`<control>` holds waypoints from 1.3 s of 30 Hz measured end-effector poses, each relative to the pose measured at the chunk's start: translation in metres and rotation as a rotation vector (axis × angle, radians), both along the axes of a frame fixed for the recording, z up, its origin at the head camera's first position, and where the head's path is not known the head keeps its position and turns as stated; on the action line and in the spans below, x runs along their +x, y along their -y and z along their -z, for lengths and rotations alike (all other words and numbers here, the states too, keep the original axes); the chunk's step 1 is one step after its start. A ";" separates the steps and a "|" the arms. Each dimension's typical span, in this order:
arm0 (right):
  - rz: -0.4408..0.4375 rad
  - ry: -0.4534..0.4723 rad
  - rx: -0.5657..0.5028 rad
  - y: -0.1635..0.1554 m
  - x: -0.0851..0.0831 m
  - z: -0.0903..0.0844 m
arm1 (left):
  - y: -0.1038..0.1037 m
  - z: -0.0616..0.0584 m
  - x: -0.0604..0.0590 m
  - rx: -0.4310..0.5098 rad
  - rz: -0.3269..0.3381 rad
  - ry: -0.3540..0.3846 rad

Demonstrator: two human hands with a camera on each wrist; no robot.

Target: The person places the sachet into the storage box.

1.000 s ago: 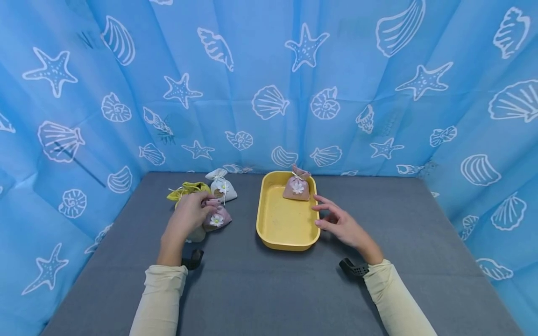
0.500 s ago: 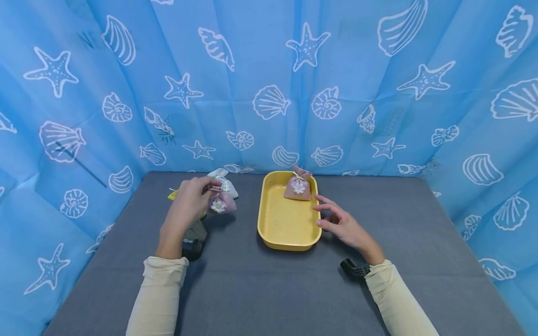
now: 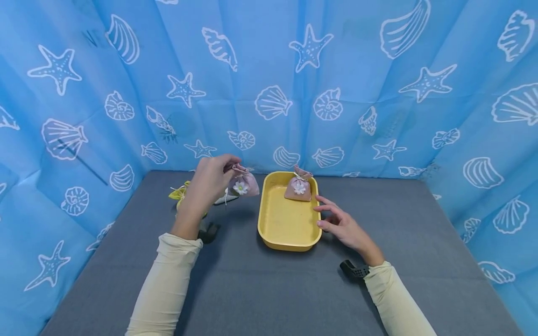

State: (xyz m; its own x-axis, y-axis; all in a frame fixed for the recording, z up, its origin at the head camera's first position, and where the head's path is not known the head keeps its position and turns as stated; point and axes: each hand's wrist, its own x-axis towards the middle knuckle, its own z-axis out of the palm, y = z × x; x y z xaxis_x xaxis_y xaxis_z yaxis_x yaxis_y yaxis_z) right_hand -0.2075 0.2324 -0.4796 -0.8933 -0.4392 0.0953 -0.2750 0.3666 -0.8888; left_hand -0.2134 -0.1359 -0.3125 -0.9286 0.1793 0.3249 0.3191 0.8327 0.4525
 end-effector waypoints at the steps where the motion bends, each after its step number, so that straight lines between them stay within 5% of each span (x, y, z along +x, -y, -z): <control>1: -0.001 -0.002 0.000 0.000 0.000 0.000 | -0.003 -0.002 -0.002 0.004 0.002 -0.007; 10: 0.002 -0.003 0.001 0.002 -0.002 0.001 | -0.027 -0.004 -0.028 -0.020 0.088 -0.100; 16: 0.002 0.006 -0.002 0.003 -0.001 -0.002 | -0.044 0.007 -0.049 0.020 0.116 -0.043; 22: -0.001 0.000 -0.015 0.003 -0.003 -0.002 | -0.061 0.022 -0.070 -0.038 0.171 -0.075; 32: 0.003 -0.009 -0.018 0.003 -0.001 0.001 | -0.080 0.035 -0.090 -0.007 0.127 0.086; 39: -0.001 -0.018 -0.028 0.001 0.000 0.002 | -0.095 0.034 -0.094 -0.018 0.131 0.100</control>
